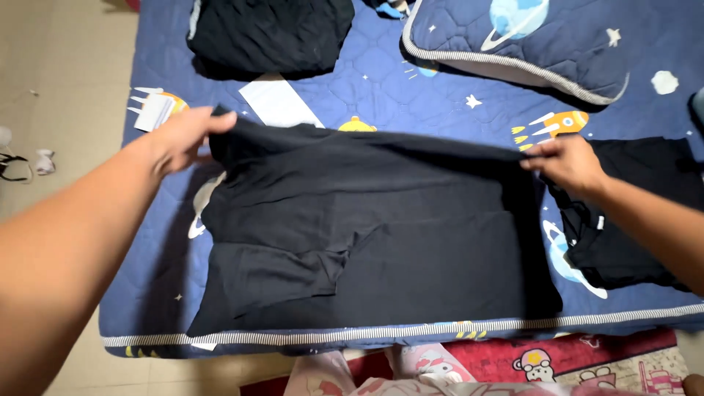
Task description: Folding black clothes and organizing them on a bed.
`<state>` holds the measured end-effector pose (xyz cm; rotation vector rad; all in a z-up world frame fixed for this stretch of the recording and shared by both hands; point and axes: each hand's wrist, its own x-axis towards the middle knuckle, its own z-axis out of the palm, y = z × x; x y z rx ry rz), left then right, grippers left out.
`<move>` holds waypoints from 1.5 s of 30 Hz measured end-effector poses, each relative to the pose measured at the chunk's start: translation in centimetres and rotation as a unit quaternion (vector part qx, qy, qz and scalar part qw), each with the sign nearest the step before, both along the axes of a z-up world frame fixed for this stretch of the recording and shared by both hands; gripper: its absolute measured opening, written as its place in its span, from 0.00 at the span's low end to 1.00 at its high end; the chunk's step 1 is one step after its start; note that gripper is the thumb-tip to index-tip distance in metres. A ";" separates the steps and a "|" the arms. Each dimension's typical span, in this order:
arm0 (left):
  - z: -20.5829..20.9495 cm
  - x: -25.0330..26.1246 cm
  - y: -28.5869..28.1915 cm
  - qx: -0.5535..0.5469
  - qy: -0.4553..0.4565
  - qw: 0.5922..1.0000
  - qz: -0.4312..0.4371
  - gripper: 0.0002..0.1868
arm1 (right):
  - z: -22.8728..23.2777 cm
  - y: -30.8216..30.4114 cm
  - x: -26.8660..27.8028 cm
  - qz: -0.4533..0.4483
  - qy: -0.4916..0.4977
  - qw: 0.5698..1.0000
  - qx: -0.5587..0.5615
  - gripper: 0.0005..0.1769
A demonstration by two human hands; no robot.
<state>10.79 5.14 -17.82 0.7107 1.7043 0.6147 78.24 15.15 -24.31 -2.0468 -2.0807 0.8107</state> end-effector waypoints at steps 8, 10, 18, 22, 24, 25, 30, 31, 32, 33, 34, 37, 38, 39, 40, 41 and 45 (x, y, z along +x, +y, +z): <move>-3.3 -0.5 -15.6 -0.100 0.046 0.991 -0.070 0.40 | -1.8 -14.0 5.6 -0.044 0.045 0.998 -0.030 0.11; -4.3 0.0 -18.5 -0.134 0.071 0.987 -0.047 0.43 | -2.5 -16.0 5.2 -0.082 0.012 0.995 -0.056 0.11; -10.8 -0.1 -22.9 -0.032 0.092 0.995 -0.018 0.26 | -4.3 -18.8 6.0 -0.110 -0.069 0.991 -0.031 0.12; -11.4 -0.1 -23.9 -0.068 0.097 0.989 -0.085 0.14 | -5.5 -19.4 6.6 -0.066 -0.036 0.995 -0.062 0.18; -11.3 -0.1 -24.5 -0.091 0.244 0.948 -0.185 0.16 | -4.9 -19.8 5.3 -0.172 -0.044 0.977 -0.115 0.19; -13.0 -0.9 -24.4 -0.092 0.244 0.948 -0.185 0.16 | -4.8 -19.9 4.8 -0.172 -0.044 0.977 -0.117 0.19; -8.5 1.8 -23.1 -0.236 0.325 0.875 -0.271 0.19 | -7.0 -19.9 3.0 -0.205 -0.110 0.970 -0.065 0.46; -6.4 3.0 -22.8 -0.238 0.325 0.874 -0.270 0.19 | -7.5 -19.7 2.9 -0.203 -0.109 0.971 -0.066 0.46; -4.4 4.1 -22.6 -0.191 0.380 0.870 -0.250 0.19 | -7.9 -19.5 2.6 -0.230 -0.052 0.968 -0.091 0.46; -2.3 5.2 -22.3 -0.142 0.432 0.860 -0.231 0.20 | -8.3 -19.2 2.3 -0.255 0.006 0.960 -0.115 0.46; -2.4 5.7 -22.0 -0.144 0.433 0.860 -0.229 0.20 | -6.3 -19.7 -1.1 -0.253 0.007 0.960 -0.116 0.46; -1.1 8.4 -20.4 -0.032 0.113 0.985 -0.124 0.31 | 0.1 -21.4 -11.9 -0.243 0.130 0.961 -0.038 0.44; 0.4 9.8 -20.1 -0.054 -0.076 0.994 -0.059 0.36 | 2.0 -22.4 -16.3 -0.174 0.107 0.979 -0.003 0.44; 1.8 11.1 -19.8 -0.075 -0.261 0.962 0.009 0.40 | 3.9 -23.3 -20.8 -0.102 0.083 0.991 0.031 0.45; 2.1 11.7 -19.9 -0.075 -0.262 0.962 0.008 0.40 | 5.7 -24.7 -25.1 -0.103 0.083 0.991 0.032 0.45; 2.3 12.1 -19.9 -0.098 -0.320 0.941 0.049 0.38 | 7.5 -26.2 -29.5 -0.008 0.135 0.991 0.015 0.40; -14.1 6.4 -19.0 0.005 -0.440 0.898 0.008 0.28 | 10.3 -29.5 -39.5 0.162 0.328 0.898 -0.246 0.37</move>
